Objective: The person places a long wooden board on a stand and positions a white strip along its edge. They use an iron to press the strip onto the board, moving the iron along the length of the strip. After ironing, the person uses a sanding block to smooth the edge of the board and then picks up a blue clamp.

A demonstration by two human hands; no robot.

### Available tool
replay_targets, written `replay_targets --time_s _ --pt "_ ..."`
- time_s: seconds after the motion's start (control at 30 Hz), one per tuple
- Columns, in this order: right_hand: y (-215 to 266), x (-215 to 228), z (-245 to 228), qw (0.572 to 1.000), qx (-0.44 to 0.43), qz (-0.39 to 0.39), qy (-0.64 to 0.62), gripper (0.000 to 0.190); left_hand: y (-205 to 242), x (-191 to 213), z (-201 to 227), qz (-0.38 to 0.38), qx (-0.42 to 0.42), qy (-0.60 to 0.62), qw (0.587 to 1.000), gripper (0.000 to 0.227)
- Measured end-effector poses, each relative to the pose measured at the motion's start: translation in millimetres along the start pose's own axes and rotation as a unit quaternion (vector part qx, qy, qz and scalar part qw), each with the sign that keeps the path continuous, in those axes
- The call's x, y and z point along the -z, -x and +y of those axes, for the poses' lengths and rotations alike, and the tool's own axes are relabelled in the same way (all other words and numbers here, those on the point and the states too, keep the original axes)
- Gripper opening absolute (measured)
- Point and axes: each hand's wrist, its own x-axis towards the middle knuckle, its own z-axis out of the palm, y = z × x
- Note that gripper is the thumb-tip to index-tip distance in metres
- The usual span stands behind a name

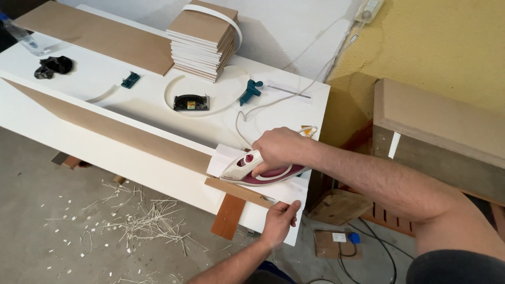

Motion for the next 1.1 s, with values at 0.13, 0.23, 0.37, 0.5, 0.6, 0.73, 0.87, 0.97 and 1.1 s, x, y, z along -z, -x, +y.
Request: replay_targets --time_s 0.13,0.23,0.37,0.5,0.6,0.73,0.87,0.97,1.1 --pt "12 -12 12 1.0 0.016 -0.002 0.002 0.066 2 -14 -11 -0.03 -0.012 0.002 0.999 0.051" --pt "21 -24 20 1.0 0.008 0.009 0.003 0.066 4 -25 -19 -0.037 -0.007 0.001 0.999 0.052" --pt "32 -29 28 1.0 -0.003 -0.005 -0.005 0.067 7 -34 -19 -0.045 -0.001 0.003 0.999 0.051" --pt "34 -38 36 1.0 0.003 0.006 -0.012 0.067 2 -39 -24 -0.033 0.011 0.016 0.999 0.047" --pt "33 -33 38 1.0 0.0 0.007 -0.018 0.067 -3 -40 -28 -0.024 0.031 0.023 0.999 0.043" --pt "39 -27 42 0.999 0.005 0.009 -0.039 0.069 3 -38 -28 -0.042 0.005 0.02 0.999 0.048" --pt "62 -16 61 0.98 -0.069 0.019 -0.184 0.061 14 -34 -7 -0.038 0.007 -0.025 0.999 0.043" --pt "82 -19 91 0.906 -0.197 0.099 -0.363 0.048 6 -20 14 -0.085 -0.042 -0.095 0.991 0.032" --pt "96 -62 142 0.732 -0.316 0.251 -0.55 0.035 -37 21 100 -0.18 -0.195 -0.385 0.884 0.028"
